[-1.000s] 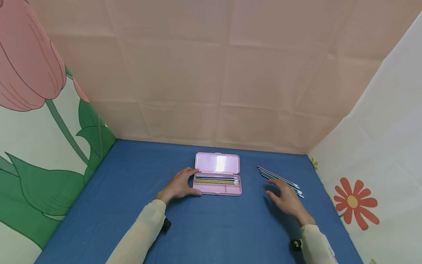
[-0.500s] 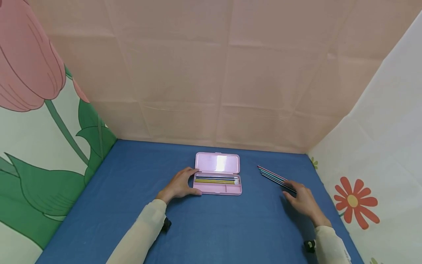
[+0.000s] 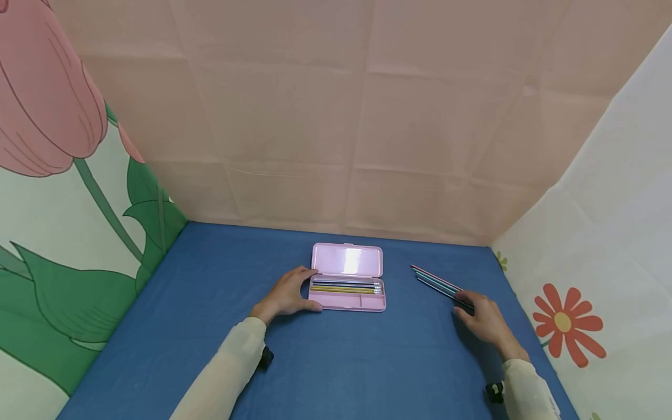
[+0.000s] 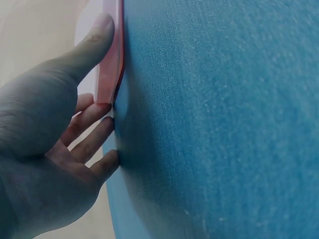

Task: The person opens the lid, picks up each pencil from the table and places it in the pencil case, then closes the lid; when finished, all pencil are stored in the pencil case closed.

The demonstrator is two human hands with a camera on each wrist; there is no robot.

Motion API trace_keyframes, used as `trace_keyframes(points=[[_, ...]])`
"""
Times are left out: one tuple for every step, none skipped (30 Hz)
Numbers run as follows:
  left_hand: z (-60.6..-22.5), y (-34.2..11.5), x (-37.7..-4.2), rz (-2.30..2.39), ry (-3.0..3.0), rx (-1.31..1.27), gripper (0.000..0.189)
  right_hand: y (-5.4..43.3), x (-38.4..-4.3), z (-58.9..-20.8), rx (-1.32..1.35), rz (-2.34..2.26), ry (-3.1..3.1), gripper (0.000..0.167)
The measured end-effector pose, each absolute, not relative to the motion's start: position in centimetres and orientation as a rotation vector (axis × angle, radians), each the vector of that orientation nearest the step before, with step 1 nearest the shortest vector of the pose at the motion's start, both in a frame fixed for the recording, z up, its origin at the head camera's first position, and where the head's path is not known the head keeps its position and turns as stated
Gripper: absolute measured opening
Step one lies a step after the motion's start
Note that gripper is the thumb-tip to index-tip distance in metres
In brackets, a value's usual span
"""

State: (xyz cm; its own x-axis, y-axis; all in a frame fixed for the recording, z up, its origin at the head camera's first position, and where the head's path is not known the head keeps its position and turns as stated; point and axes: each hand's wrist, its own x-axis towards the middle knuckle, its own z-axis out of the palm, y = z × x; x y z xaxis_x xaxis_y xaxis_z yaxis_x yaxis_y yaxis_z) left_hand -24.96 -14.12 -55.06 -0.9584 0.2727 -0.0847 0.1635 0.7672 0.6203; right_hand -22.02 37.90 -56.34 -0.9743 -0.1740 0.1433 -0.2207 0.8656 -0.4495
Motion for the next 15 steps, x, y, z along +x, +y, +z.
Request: trace_keyframes(points=[[-55.07,-14.12,-24.94,0.958,2.790,0.347,0.097,37.84,-22.02,-56.33,0.312,0.722,-2.941,0.037],[-55.08,-14.11,-24.92,0.959,2.790,0.346,0.097,37.79,-22.03,-56.32,0.312,0.720,-2.941,0.036],[-55.11,-14.11,-24.93,0.960,2.790,0.346,0.098,37.74,-22.04,-56.30,0.314,0.717,-2.942,0.036],[-55.11,-14.12,-24.93,0.961,2.790,0.348,0.098,37.69,-22.06,-56.30,0.316,0.711,-2.941,0.035],[-55.11,-14.13,-24.94,0.962,2.791,0.349,0.098,37.65,-22.12,-56.28,0.319,0.703,-2.939,0.034],[-55.12,-14.13,-24.94,0.961,2.793,0.350,0.098,37.59,-22.15,-56.27,0.323,0.698,-2.937,0.034],[-55.11,-14.14,-24.95,0.960,2.796,0.351,0.098,37.55,-22.22,-56.28,0.329,0.693,-2.935,0.032],[-55.11,-14.15,-24.95,0.959,2.797,0.354,0.098,37.51,-22.30,-56.31,0.332,0.689,-2.934,0.031],[-55.10,-14.16,-24.94,0.959,2.797,0.357,0.098,37.46,-22.36,-56.33,0.339,0.684,-2.938,0.029],[-55.09,-14.16,-24.93,0.959,2.797,0.358,0.098,37.44,-22.46,-56.36,0.347,0.680,-2.940,0.027],[-55.07,-14.16,-24.92,0.959,2.797,0.359,0.097,37.41,-22.53,-56.40,0.354,0.680,-2.946,0.026],[-55.05,-14.16,-24.91,0.960,2.795,0.360,0.097,37.38,-22.59,-56.47,0.356,0.681,-2.953,0.024],[-55.03,-14.16,-24.90,0.959,2.794,0.360,0.097,37.37,-22.64,-56.51,0.358,0.683,-2.959,0.022],[-55.01,-14.15,-24.89,0.960,2.793,0.359,0.097,37.37,-22.70,-56.53,0.362,0.687,-2.964,0.021],[-54.99,-14.14,-24.87,0.960,2.791,0.357,0.097,37.37,-22.75,-56.54,0.368,0.690,-2.968,0.019]])
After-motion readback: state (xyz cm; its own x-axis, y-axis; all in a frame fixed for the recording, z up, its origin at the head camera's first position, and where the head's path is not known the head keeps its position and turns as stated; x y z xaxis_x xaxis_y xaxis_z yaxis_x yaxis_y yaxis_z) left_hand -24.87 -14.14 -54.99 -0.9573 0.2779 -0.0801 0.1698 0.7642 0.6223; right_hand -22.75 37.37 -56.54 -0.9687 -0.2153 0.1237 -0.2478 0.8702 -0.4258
